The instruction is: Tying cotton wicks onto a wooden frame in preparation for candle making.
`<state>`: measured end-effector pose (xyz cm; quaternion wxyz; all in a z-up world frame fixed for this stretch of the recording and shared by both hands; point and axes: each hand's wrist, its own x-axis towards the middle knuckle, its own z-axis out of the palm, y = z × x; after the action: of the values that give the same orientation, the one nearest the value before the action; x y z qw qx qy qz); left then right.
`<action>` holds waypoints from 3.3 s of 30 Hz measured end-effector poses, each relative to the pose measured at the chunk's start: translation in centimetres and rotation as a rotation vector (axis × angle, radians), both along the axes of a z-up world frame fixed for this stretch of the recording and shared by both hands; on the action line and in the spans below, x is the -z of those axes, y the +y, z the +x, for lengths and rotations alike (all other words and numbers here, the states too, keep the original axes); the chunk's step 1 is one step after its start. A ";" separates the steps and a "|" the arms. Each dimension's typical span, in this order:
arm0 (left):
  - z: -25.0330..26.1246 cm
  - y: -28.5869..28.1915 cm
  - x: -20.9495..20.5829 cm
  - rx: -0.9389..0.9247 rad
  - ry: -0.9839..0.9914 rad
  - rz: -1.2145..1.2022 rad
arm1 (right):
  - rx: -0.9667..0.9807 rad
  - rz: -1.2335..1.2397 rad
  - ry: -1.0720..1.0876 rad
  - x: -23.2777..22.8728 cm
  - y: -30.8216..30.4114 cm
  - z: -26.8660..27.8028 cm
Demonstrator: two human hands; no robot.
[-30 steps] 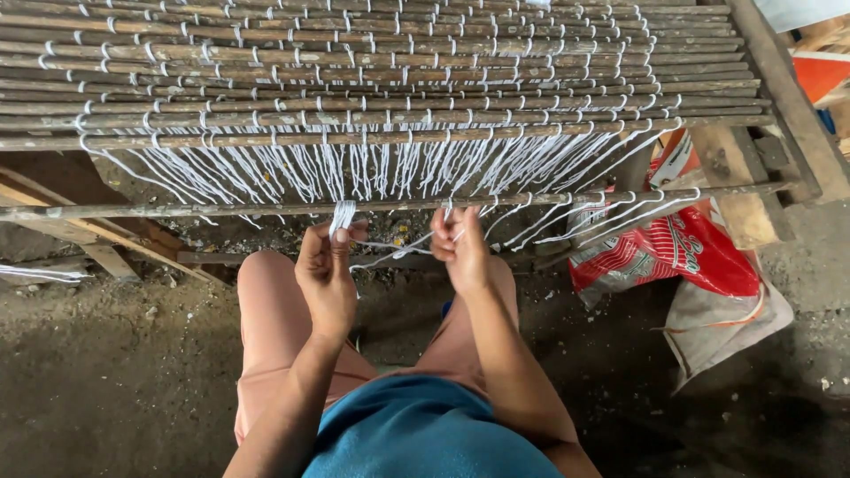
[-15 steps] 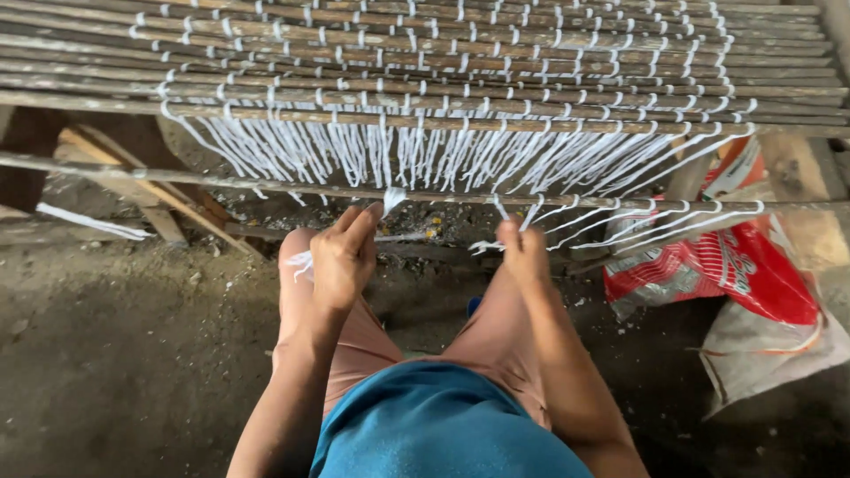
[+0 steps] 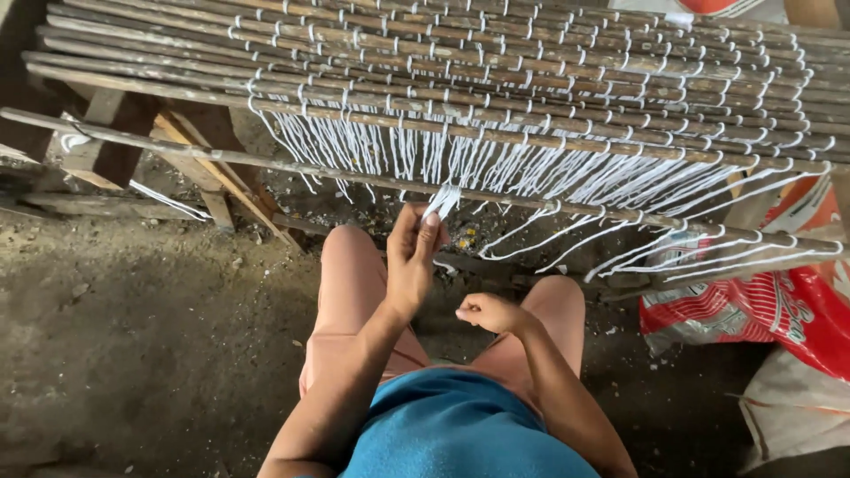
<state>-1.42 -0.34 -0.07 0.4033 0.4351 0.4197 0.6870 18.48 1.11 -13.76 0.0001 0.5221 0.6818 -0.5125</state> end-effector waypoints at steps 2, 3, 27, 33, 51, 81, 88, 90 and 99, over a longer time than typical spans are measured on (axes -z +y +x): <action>-0.1 0.0 0.0 -0.002 0.013 -0.001 | -0.195 -0.029 0.058 -6.1 0.5 -1.8; -0.1 0.0 0.0 -0.023 0.062 0.016 | -0.087 0.149 0.195 -9.3 0.7 -2.9; -1.9 -0.3 0.5 -0.244 0.185 0.038 | 0.434 -0.037 1.220 -14.9 2.8 -8.7; -1.7 -1.0 0.2 -0.208 0.186 0.038 | 0.492 0.138 0.960 -16.1 3.0 -10.5; -1.0 -0.5 -1.7 -0.292 0.226 -0.012 | 0.574 -0.267 1.293 -14.9 2.9 -7.8; -1.8 -0.3 1.4 -0.266 0.215 0.006 | -0.183 -0.001 0.032 -3.2 0.4 -5.2; -1.7 -0.9 -0.2 -0.309 0.172 0.065 | 0.415 0.335 0.951 -15.8 2.2 -12.3; -2.3 -0.6 -2.2 -0.350 0.128 0.101 | 0.464 0.327 0.986 -15.7 3.0 -12.7; -6.0 0.7 -0.9 -0.415 -0.014 0.040 | 0.506 0.180 1.139 -18.8 2.5 -15.6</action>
<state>-7.42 0.32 0.83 0.2473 0.3428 0.4837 0.7664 2.90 3.58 5.03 -0.5284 0.3105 0.4707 -0.6347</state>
